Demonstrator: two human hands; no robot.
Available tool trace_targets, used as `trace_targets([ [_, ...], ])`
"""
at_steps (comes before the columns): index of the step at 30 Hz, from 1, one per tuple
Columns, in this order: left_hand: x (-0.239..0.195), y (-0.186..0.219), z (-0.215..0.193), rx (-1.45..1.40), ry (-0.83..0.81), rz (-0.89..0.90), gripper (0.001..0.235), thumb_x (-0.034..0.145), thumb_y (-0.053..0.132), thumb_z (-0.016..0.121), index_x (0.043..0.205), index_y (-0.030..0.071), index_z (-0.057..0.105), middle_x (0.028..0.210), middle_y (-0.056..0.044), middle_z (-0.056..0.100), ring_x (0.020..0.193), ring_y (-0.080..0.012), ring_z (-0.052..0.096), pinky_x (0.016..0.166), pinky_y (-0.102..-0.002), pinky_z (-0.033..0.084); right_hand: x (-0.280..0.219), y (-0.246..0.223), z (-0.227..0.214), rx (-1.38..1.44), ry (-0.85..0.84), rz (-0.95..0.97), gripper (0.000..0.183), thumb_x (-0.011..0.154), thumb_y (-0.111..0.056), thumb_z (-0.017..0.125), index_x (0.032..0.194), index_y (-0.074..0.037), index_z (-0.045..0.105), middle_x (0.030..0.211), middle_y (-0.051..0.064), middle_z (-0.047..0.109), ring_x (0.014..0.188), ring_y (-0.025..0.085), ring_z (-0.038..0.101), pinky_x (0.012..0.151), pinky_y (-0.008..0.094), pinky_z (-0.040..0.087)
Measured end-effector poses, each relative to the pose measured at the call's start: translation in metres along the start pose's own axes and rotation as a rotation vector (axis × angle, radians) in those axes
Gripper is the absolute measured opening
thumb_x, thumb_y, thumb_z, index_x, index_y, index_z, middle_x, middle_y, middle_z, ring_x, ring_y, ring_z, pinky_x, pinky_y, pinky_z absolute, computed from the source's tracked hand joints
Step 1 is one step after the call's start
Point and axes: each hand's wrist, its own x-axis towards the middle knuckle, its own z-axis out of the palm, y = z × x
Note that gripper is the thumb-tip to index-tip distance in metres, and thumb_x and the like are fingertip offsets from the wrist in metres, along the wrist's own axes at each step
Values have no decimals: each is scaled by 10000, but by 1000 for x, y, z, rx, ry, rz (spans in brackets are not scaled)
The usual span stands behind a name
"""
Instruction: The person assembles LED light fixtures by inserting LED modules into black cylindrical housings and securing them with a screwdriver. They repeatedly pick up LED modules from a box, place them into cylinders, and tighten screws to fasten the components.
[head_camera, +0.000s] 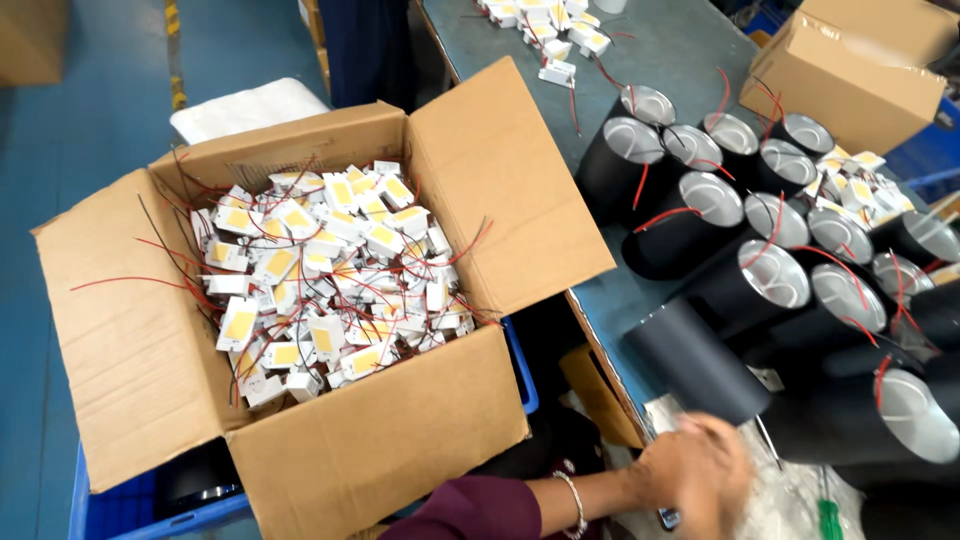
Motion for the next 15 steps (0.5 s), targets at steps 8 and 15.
trace_targets([
  [8, -2, 0, 6, 43, -45, -54, 166, 1022, 233, 591, 965, 105, 679, 875, -36, 658, 753, -204, 691, 621, -344, 543, 58, -26, 272, -13, -1001, -44, 224, 912, -128, 706, 1098, -6, 683, 976, 67, 741, 887, 108, 698, 799, 275, 579],
  [15, 40, -22, -26, 53, 22, 62, 160, 1014, 222, 606, 954, 93, 679, 871, -41, 646, 762, -205, 680, 611, -349, 536, 36, 15, 421, -453, -741, -337, 475, 794, -194, 732, 1235, -55, 623, 1177, 256, 670, 1092, 476, 626, 939, 555, 500],
])
